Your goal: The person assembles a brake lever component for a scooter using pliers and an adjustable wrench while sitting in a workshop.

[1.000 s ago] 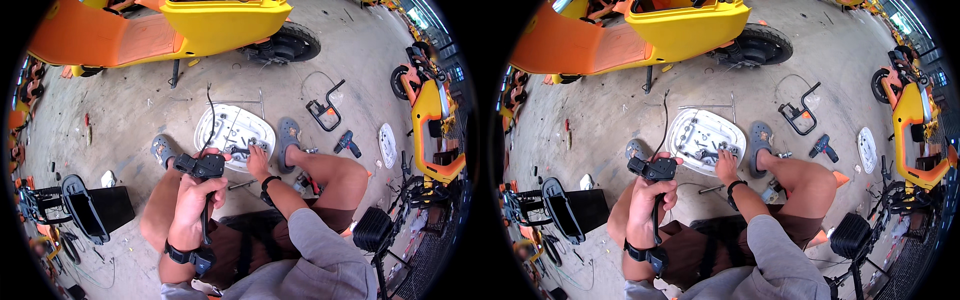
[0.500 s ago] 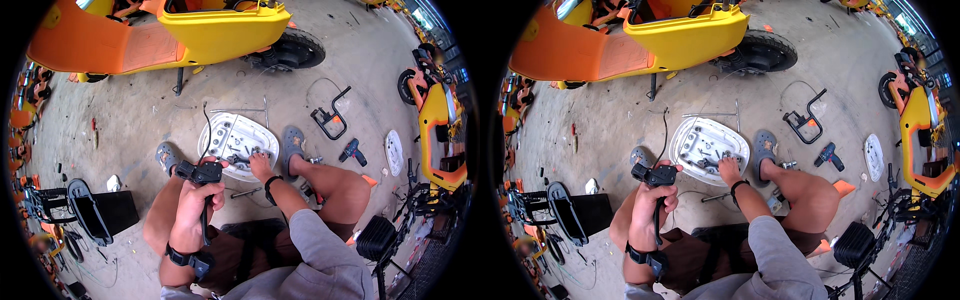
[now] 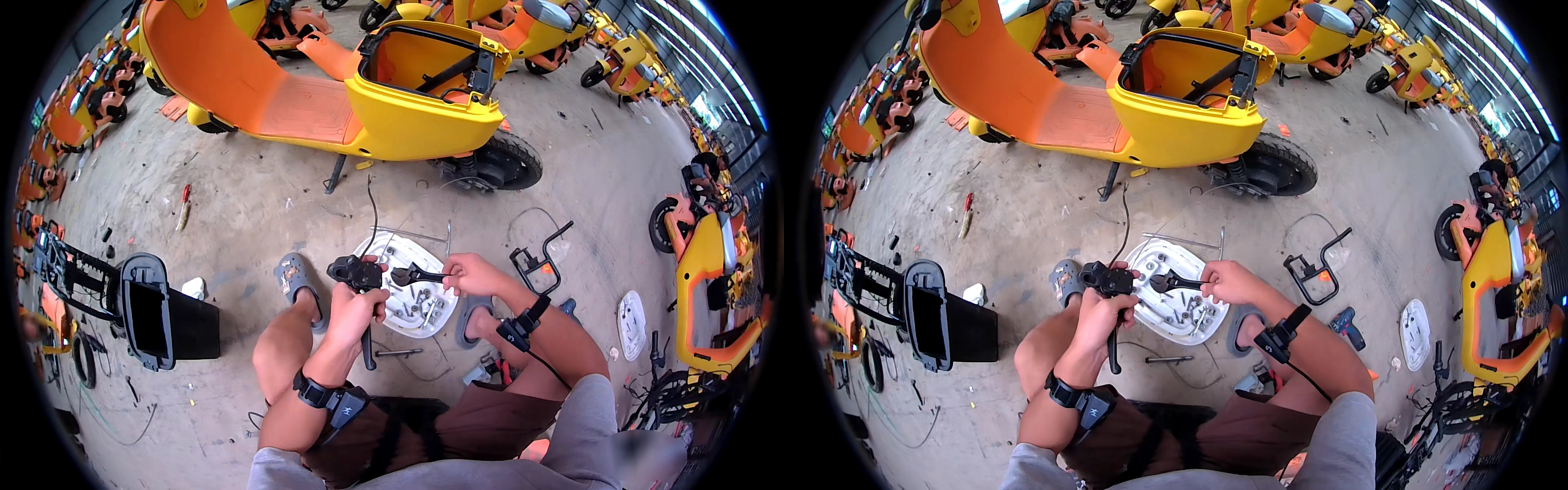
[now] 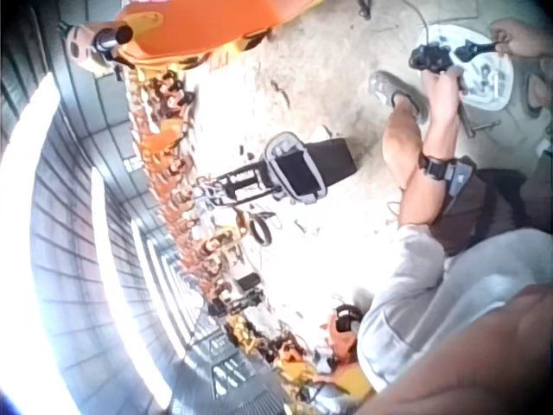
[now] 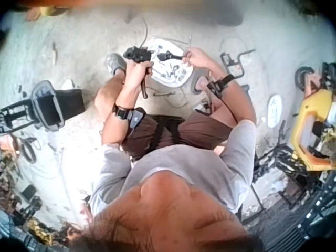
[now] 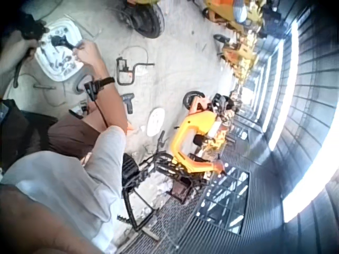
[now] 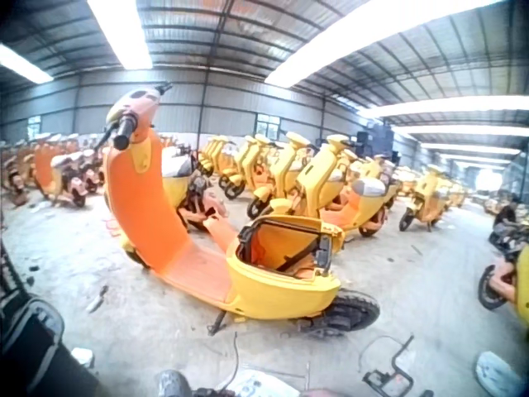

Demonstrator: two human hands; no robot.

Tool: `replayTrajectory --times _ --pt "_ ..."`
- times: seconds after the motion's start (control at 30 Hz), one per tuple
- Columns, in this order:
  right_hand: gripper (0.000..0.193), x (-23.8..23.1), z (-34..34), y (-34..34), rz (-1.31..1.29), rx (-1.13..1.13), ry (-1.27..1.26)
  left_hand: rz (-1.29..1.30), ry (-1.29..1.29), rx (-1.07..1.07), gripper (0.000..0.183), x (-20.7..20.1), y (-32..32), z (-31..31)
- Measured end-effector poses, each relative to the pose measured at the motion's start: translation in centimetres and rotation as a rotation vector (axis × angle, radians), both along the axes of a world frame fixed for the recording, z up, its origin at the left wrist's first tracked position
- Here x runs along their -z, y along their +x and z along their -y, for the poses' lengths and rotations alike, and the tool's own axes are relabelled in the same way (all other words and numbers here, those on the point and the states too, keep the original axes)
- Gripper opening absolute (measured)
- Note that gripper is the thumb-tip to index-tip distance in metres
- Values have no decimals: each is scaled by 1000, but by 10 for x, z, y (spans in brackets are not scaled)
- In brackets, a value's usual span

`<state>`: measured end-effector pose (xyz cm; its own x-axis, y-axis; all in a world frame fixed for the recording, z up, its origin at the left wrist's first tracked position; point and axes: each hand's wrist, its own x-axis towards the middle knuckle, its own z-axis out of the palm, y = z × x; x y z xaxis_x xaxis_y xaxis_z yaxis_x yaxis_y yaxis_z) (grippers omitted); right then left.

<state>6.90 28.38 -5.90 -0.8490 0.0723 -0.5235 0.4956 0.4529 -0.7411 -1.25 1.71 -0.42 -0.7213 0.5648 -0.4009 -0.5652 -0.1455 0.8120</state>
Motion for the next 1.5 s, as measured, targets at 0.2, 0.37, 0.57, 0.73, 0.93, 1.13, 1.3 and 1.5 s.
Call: replayTrajectory --times 0.2,0.37,0.57,0.73,0.93,1.13,1.3,1.5 --pt "23 -95 45 51 -211 295 -755 0 69 11 56 -9 -2 3" --pt "26 -92 78 43 -214 254 -575 42 113 219 57 -9 5 3" --pt "22 -98 73 48 -225 192 -516 186 189 315 56 -8 14 -5" --pt "19 -105 71 43 -249 188 -482 179 156 356 70 -12 14 -5" --pt "20 -108 68 39 -229 196 -402 188 228 419 70 -16 11 -3" --pt "21 -109 72 39 -186 250 -345 396 400 343 64 -28 8 9" --pt "19 -100 71 49 -222 334 -352 241 229 398 79 -25 14 -4" --pt "20 -98 68 46 -211 329 -341 351 212 338 92 -20 12 -8"
